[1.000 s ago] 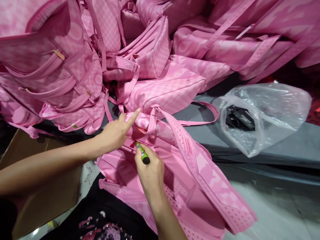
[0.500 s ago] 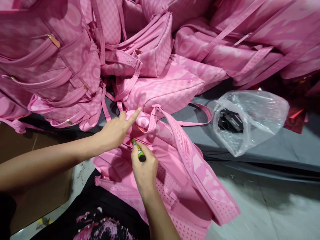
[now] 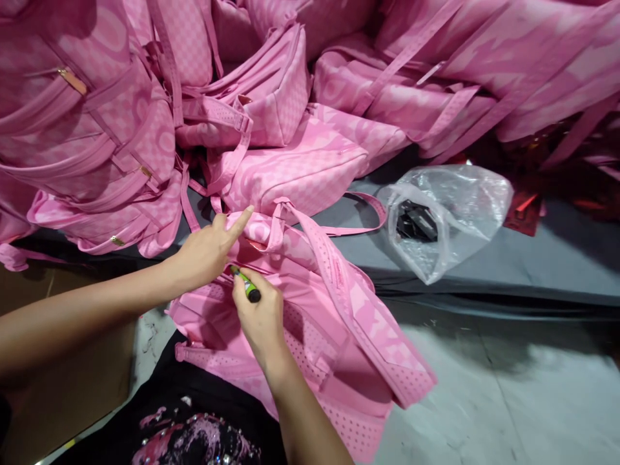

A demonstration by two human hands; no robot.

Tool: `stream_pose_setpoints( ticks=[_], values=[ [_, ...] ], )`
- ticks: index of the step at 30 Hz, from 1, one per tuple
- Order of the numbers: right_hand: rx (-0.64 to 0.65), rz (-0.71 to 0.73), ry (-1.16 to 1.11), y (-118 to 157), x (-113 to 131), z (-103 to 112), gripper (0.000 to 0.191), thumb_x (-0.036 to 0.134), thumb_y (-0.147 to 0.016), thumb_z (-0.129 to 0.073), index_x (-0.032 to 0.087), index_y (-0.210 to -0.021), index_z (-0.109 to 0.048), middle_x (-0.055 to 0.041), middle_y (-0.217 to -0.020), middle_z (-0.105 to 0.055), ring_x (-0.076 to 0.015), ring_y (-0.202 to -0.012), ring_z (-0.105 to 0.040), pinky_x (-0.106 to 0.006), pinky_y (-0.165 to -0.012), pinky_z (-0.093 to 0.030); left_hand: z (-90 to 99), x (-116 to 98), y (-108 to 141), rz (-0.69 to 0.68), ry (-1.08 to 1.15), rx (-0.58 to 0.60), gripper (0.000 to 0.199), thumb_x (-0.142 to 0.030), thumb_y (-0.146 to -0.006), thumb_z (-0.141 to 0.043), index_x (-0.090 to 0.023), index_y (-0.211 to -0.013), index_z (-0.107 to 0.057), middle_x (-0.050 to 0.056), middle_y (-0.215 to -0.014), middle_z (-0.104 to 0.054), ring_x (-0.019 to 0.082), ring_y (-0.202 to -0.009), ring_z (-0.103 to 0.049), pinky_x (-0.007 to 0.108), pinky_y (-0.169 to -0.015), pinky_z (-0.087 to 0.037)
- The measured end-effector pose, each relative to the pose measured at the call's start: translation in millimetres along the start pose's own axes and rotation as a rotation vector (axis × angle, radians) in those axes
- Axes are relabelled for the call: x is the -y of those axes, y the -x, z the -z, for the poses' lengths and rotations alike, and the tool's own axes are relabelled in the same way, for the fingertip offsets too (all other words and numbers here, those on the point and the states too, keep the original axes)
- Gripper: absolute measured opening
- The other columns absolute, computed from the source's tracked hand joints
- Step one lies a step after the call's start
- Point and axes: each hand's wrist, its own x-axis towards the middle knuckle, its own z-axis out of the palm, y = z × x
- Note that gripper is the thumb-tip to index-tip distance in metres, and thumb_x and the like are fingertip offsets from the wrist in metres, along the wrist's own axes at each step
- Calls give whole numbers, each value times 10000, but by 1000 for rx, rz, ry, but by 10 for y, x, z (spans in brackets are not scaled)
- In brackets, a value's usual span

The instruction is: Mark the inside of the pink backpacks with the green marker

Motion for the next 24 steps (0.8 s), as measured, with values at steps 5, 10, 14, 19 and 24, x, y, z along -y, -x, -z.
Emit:
stream_pose_setpoints(
  ticks=[5, 10, 14, 19, 24],
  values=[
    [-93, 54, 145, 70, 45, -64, 253, 310, -867, -563, 204, -984, -761, -59, -963, -770, -236, -862, -722, -358, -838, -548, 6, 28, 68, -30, 8, -45, 819, -132, -905, -435, -228, -1584, 11, 188, -1224, -494, 269, -853, -692, 351, -656, -560],
    [-61, 190, 97, 182, 511, 586, 186, 266, -893, -574, 244, -958, -747, -21, -890, -747, -176, -790, -696, -290, -751, -557, -44, 67, 42, -53, 19, -79, 801, -205, -912, -464, -201, -1586, -30, 214, -1262, -491, 313, -837, -693, 367, -601, -547],
    [-512, 449, 405, -52, 624, 1528, 226, 196, -927, -470, 209, -1002, -683, -92, -1172, -668, -215, -1138, -618, -373, -1003, -493, -97, 61, 38, -59, 24, -106, 766, -195, -920, -423, -182, -1583, -39, 235, -1266, -499, 306, -807, -689, 368, -586, -535],
    [-286, -97, 1178, -1177, -131, 2136, 267, 109, -884, -545, 125, -1116, -677, -153, -1109, -695, -252, -1019, -687, -348, -888, -543, -235, 46, -24, -29, 44, -111, 763, -156, -908, -430, -196, -1584, -78, 230, -1281, -496, 289, -811, -695, 344, -576, -519],
    [-312, -271, 1319, -2051, -657, 2374, 401, 236, -946, -619, 92, -1314, -551, -171, -1277, -617, -217, -955, -690, -375, -826, -584, -331, 19, -100, 66, 61, -49, 804, -115, -888, -490, -269, -1583, -117, 176, -1359, -466, 228, -902, -698, 277, -645, -514]
  ],
)
